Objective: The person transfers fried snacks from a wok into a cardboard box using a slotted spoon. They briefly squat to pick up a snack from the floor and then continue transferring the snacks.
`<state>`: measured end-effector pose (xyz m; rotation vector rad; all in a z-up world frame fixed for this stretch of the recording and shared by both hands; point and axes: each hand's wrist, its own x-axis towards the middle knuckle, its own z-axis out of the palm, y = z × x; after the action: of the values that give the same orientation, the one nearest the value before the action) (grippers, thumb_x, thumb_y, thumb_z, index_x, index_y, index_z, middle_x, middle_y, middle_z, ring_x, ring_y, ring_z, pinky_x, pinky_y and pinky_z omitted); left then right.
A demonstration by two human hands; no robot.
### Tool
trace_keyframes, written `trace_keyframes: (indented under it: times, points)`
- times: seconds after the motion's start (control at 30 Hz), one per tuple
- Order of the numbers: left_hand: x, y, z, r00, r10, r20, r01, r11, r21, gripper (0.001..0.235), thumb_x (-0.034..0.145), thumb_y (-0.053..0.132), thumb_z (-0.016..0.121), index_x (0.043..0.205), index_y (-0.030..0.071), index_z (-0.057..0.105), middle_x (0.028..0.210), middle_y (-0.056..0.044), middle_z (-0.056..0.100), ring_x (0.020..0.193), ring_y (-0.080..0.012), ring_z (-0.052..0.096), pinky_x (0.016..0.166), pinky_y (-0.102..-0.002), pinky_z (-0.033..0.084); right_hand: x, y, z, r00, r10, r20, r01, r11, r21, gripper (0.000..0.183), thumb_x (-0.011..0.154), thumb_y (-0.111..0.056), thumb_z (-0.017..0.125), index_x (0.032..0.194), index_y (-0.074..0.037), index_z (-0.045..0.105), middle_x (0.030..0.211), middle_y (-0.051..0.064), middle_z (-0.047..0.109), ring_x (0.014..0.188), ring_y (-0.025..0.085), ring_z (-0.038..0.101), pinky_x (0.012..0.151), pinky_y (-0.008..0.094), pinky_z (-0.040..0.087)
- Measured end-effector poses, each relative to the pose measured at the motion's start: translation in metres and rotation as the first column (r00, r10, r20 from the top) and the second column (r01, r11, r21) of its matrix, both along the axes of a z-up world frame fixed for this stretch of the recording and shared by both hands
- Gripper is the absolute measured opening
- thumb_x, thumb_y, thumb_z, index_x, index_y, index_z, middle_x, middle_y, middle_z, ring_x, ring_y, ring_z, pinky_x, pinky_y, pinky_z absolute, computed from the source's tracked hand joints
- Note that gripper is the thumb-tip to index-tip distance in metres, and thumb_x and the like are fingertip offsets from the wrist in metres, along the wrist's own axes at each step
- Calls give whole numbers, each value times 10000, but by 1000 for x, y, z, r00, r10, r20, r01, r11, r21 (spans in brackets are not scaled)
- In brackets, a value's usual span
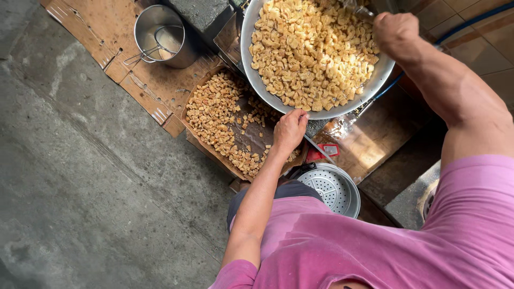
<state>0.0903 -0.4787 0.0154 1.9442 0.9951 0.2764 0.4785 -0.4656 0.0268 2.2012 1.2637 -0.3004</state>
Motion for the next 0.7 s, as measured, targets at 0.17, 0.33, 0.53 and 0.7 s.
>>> trace_keyframes:
  times: [0.17, 0.33, 0.53, 0.7]
  points:
    - [-2, 5, -4, 1000, 12, 13, -13, 1000, 26, 264, 972, 312, 625, 1054, 82, 727, 1044, -138, 746, 961, -374, 705, 822, -488, 547, -27, -44, 21, 995, -41, -88, 31, 993, -114, 402, 1116, -201, 406, 1400, 68, 497, 905, 228, 792, 677, 289, 801, 531, 413, 647]
    - [0, 9, -3, 999, -30, 13, 29, 999, 15, 259, 975, 318, 627, 1040, 91, 734, 1039, -140, 748, 969, -373, 704, 824, -485, 547, -68, -131, 115, 989, 2, -146, 9, 997, 72, 306, 1100, -188, 401, 1289, -5, 556, 938, 249, 779, 839, 422, 765, 708, 518, 607]
    - [3, 13, -1, 996, -84, -28, 84, 996, -8, 265, 974, 320, 621, 1046, 87, 725, 1024, -142, 743, 944, -367, 704, 807, -488, 544, -135, -203, 171, 884, -393, -253, 401, 916, -23, 363, 1126, -354, 391, 1329, -78, 509, 963, 274, 754, 843, 467, 752, 748, 562, 589]
    - [-2, 8, 1, 994, -109, -9, 109, 994, -27, 266, 974, 320, 630, 1038, 80, 728, 1047, -145, 743, 939, -375, 703, 807, -488, 545, -151, -228, 120, 741, -445, -503, 568, 814, 118, 463, 1053, -393, 491, 1402, -93, 541, 1059, 312, 719, 977, 496, 690, 875, 583, 531]
